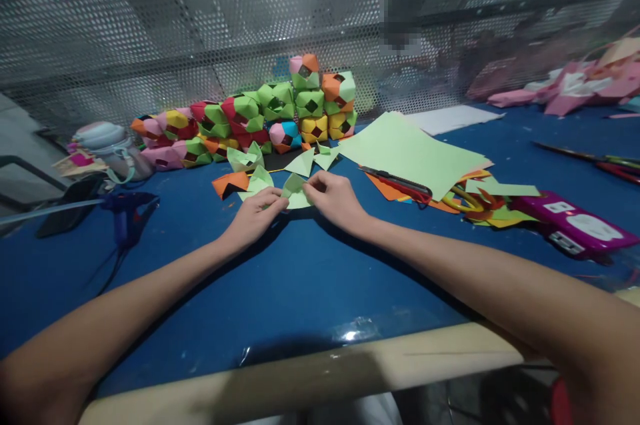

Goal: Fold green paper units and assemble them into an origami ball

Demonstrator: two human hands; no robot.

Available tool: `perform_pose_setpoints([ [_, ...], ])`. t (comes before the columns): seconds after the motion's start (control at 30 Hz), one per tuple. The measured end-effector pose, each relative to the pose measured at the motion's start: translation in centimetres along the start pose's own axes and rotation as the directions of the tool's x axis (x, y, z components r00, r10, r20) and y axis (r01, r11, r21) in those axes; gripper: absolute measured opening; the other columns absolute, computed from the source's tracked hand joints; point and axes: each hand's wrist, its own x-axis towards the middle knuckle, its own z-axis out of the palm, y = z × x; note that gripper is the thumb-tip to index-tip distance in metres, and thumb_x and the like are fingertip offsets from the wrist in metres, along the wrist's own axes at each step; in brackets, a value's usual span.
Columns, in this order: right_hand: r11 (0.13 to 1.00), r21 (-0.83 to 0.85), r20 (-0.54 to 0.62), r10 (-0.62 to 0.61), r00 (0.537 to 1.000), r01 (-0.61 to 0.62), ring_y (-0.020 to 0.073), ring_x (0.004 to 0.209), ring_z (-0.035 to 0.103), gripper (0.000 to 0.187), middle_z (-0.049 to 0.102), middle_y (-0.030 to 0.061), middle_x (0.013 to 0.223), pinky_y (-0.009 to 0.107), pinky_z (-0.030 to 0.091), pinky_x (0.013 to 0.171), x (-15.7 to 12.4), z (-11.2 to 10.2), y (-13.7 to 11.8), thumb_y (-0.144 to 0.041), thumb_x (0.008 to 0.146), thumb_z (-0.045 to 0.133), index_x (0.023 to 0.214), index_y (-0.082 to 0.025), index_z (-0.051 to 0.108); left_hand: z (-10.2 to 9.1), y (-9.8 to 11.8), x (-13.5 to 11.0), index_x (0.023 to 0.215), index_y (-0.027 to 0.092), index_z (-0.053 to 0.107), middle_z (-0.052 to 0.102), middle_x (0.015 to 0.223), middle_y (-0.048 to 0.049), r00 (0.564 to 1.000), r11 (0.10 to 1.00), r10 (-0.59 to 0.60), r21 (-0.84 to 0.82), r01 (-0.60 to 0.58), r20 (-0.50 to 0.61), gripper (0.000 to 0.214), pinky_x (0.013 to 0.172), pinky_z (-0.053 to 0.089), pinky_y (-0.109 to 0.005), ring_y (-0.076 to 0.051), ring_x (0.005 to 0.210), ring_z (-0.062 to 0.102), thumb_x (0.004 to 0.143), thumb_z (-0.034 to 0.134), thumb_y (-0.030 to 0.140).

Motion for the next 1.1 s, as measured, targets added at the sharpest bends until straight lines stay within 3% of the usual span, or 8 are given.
perform_pose_setpoints([
  [0.2,0.986,-0.122,-0.064,0.107,0.992,-0.114,0.0156,0.07,0.057,0.014,0.066,0.0045,0.075,0.029,0.043,0.066,1.6,-0.6,2.6,-0.026,0.077,0.051,0.072,-0.017,0.061,-1.3,-0.2,0.6,0.081,0.017,0.064,0.062,0.106,-0.0085,0.994,0.979,0.107,0.177,-0.102,-0.023,0.026,0.096,0.04,-0.04,-0.021,0.104,0.055,0.085,0.049,0.038],
  [0.4,0.975,-0.172,-0.042,0.137,0.99,-0.143,0.0201,0.076,0.06,0.02,0.069,0.0097,0.084,0.034,0.044,0.072,3.4,-0.8,5.4,-0.033,0.078,0.055,0.077,-0.015,0.065,-2.3,-3.3,1.8,0.109,0.014,0.058,0.059,0.117,-0.0149,0.99,0.859,0.077,0.496,-0.124,0.114,0.041,0.093,0.041,-0.046,-0.03,0.108,0.054,0.077,0.059,0.039],
  [0.5,0.98,-0.161,-0.058,0.104,0.993,-0.112,0.0213,0.084,0.06,0.025,0.068,0.0107,0.092,0.035,0.043,0.079,3.5,-0.8,5.9,-0.035,0.082,0.049,0.083,-0.015,0.065,-2.1,-4.4,1.8,0.105,0.015,0.058,0.061,0.111,-0.0134,0.994,0.85,0.052,0.518,-0.096,0.098,0.032,0.088,0.045,-0.044,-0.028,0.102,0.057,0.082,0.052,0.036],
  [0.63,0.986,-0.141,-0.149,0.07,0.986,-0.091,0.0233,0.095,0.056,0.028,0.064,0.0122,0.099,0.039,0.042,0.086,3.3,-0.9,6.2,-0.035,0.084,0.043,0.089,-0.015,0.062,-1.8,-5.2,1.7,0.092,0.016,0.059,0.064,0.101,-0.0099,0.993,0.868,0.107,0.484,-0.112,0.039,0.02,0.086,0.046,-0.039,-0.022,0.095,0.058,0.087,0.045,0.028],
  [0.83,0.986,-0.144,-0.158,-0.106,0.982,0.083,0.0216,0.091,0.055,0.02,0.061,0.0098,0.096,0.037,0.042,0.085,2.7,-1.0,5.4,-0.03,0.085,0.042,0.089,-0.018,0.057,-1.7,-5.5,1.6,0.088,0.017,0.059,0.065,0.096,-0.0085,0.986,0.878,0.147,0.468,-0.095,-0.077,0.02,0.081,0.046,-0.035,-0.019,0.089,0.059,0.089,0.04,0.023],
  [0.97,0.928,-0.256,-0.064,-0.298,0.953,0.273,0.022,0.087,0.053,0.017,0.06,0.0088,0.088,0.037,0.041,0.083,2.5,-0.9,5.0,-0.027,0.087,0.041,0.086,-0.019,0.057,-1.6,-5.6,1.6,0.085,0.016,0.058,0.065,0.094,-0.0089,0.98,0.847,0.197,0.506,-0.162,-0.016,0.018,0.08,0.046,-0.034,-0.019,0.089,0.059,0.089,0.042,0.023],
  [1.1,0.9,-0.298,-0.071,-0.352,0.933,0.317,0.022,0.084,0.054,0.018,0.061,0.009,0.087,0.036,0.042,0.079,2.5,-0.7,5.0,-0.026,0.089,0.041,0.086,-0.019,0.057,-1.4,-5.6,1.5,0.086,0.015,0.059,0.065,0.092,-0.0102,0.975,0.819,0.223,0.544,-0.183,-0.009,0.02,0.077,0.046,-0.033,-0.02,0.087,0.059,0.089,0.041,0.024],
])
